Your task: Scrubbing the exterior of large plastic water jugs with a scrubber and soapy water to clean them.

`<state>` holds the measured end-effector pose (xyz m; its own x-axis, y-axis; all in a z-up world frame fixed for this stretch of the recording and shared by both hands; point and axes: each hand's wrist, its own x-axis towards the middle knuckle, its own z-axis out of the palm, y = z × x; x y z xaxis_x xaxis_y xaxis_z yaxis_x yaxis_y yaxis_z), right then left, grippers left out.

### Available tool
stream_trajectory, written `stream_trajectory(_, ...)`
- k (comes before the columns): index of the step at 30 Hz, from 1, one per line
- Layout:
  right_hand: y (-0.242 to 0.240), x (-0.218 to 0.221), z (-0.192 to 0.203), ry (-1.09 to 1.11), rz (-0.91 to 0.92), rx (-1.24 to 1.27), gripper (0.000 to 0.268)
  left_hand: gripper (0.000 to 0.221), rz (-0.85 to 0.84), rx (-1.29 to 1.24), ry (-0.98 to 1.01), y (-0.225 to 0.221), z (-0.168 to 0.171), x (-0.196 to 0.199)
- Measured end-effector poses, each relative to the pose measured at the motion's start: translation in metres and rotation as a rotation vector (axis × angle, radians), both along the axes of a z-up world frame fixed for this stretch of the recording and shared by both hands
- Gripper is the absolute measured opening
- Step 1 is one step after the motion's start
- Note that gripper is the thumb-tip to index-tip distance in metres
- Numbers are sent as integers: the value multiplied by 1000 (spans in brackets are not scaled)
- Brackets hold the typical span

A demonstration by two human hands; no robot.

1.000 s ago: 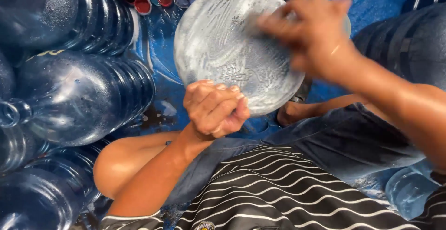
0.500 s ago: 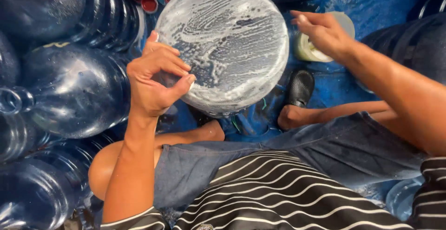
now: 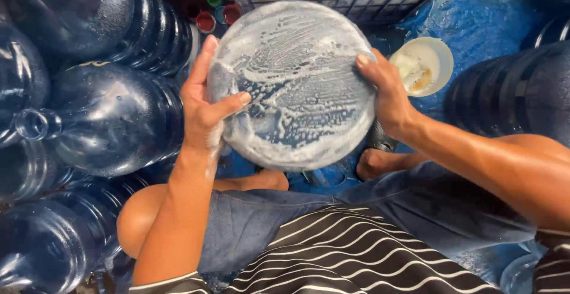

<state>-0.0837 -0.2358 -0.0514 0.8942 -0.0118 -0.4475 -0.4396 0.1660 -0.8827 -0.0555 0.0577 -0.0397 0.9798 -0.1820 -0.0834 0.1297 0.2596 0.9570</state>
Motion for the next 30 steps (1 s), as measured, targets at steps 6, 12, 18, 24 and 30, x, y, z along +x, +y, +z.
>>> stream_trajectory(6, 5, -13, 25, -21, 191, -405, 63, 74, 107, 324, -146, -1, -30, 7)
stream_trajectory(12, -50, 77, -15, -456, 281, -541, 51, 51, -45, 743, -292, -4, 30, 12)
stream_trajectory(18, -113, 245, -169, -555, 68, -799, 30, 57, -69, 802, -157, 11, 44, 22)
stream_trajectory(24, -90, 343, -243, -275, 314, -1019, 51, 57, -54, 901, -49, 13, 49, 39)
stream_trajectory(30, -80, 390, -281, 91, 537, -1285, 85, 62, -49, 863, 77, 12, 52, 55)
